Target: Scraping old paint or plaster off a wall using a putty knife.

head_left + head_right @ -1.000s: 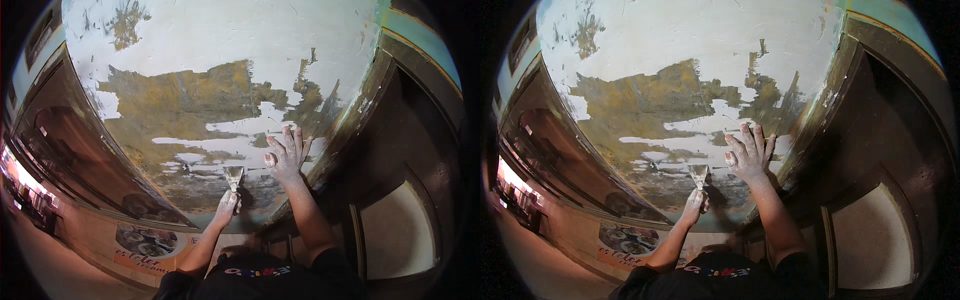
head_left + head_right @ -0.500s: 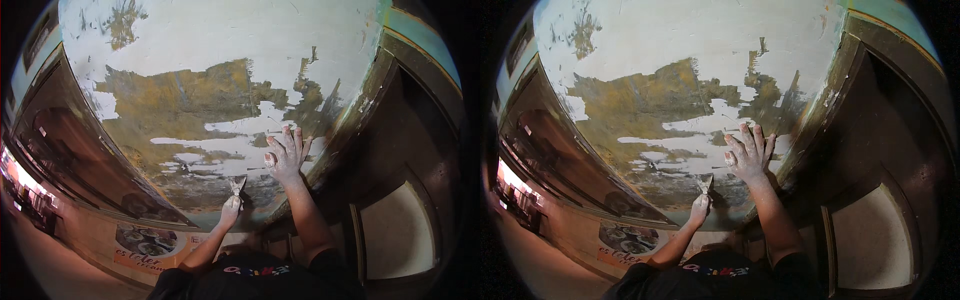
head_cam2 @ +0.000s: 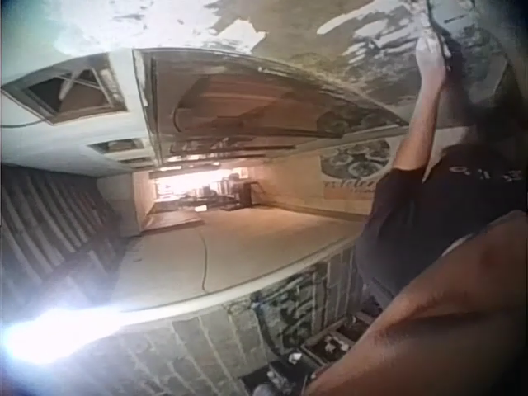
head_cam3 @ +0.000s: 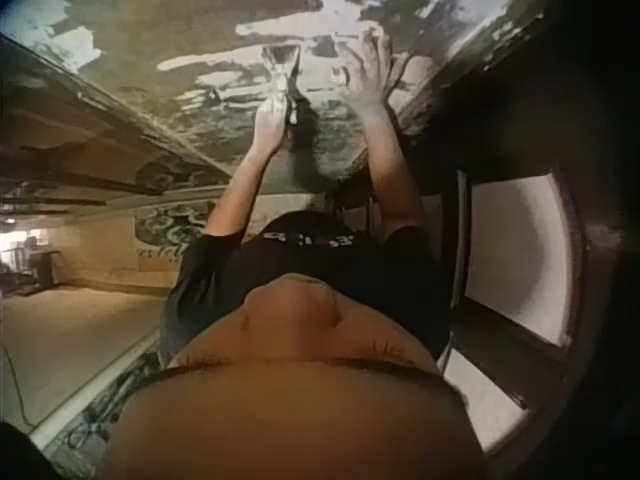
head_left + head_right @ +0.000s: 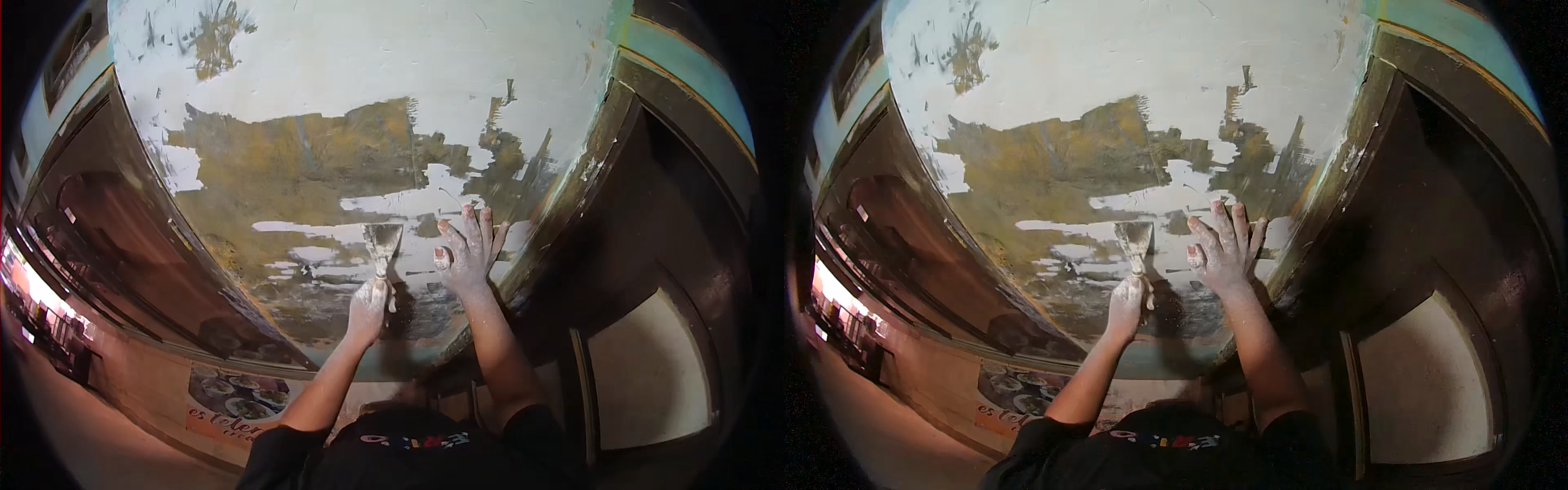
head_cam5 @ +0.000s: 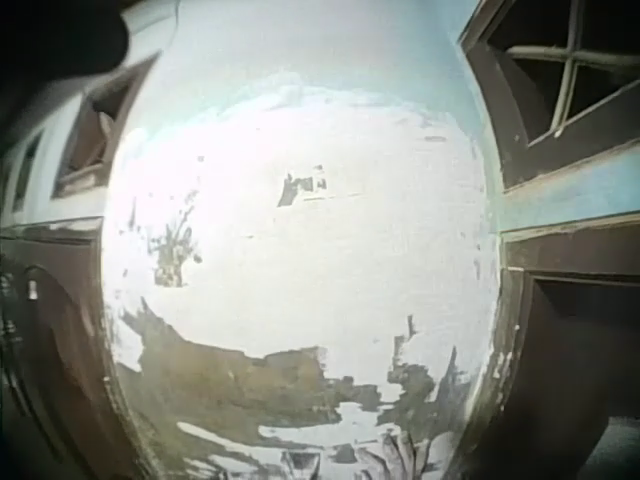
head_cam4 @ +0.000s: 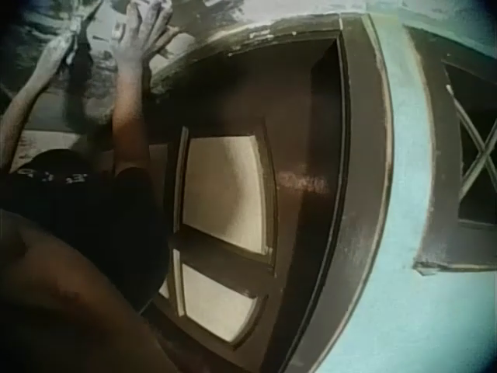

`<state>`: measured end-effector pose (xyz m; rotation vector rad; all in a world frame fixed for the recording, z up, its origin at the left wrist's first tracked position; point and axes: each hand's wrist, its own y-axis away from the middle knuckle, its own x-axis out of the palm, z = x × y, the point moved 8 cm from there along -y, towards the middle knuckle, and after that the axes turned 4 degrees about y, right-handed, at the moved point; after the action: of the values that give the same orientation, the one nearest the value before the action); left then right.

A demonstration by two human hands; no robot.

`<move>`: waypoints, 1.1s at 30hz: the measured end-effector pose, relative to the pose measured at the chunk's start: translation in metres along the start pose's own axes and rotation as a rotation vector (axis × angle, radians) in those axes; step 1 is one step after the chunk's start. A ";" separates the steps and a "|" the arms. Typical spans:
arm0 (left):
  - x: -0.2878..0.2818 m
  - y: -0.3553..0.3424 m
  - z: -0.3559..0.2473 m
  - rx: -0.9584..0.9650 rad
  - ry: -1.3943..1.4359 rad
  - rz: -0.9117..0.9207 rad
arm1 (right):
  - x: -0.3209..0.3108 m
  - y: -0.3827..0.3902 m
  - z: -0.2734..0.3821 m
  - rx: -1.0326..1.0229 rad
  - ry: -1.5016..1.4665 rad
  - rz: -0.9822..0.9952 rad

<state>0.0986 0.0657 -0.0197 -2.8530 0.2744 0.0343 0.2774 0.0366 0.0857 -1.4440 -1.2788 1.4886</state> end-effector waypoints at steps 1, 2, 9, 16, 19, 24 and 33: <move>-0.012 -0.007 0.001 0.182 -0.102 -0.023 | -0.003 -0.003 0.005 -0.003 0.005 0.000; -0.012 -0.006 0.010 0.186 -0.106 -0.032 | 0.000 -0.003 0.005 -0.004 0.013 0.000; -0.019 0.018 0.031 -0.167 0.423 -0.091 | -0.002 0.006 0.005 -0.005 0.025 0.000; -0.018 0.029 0.053 -0.300 0.593 -0.075 | -0.004 0.016 0.063 0.077 -0.338 0.364; 0.008 0.034 0.084 -0.188 0.774 -0.182 | 0.003 0.053 0.111 0.098 -0.622 0.505; 0.012 0.048 0.052 -0.233 0.694 -0.122 | 0.016 0.065 0.115 0.322 -0.851 0.845; -0.080 0.006 -0.077 0.360 -0.307 0.116 | -0.004 0.057 0.034 0.628 -1.177 0.792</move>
<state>0.0184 0.0534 0.0564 -2.4280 0.3415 0.4001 0.2538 0.0110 0.0288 -0.5587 -0.5689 3.1680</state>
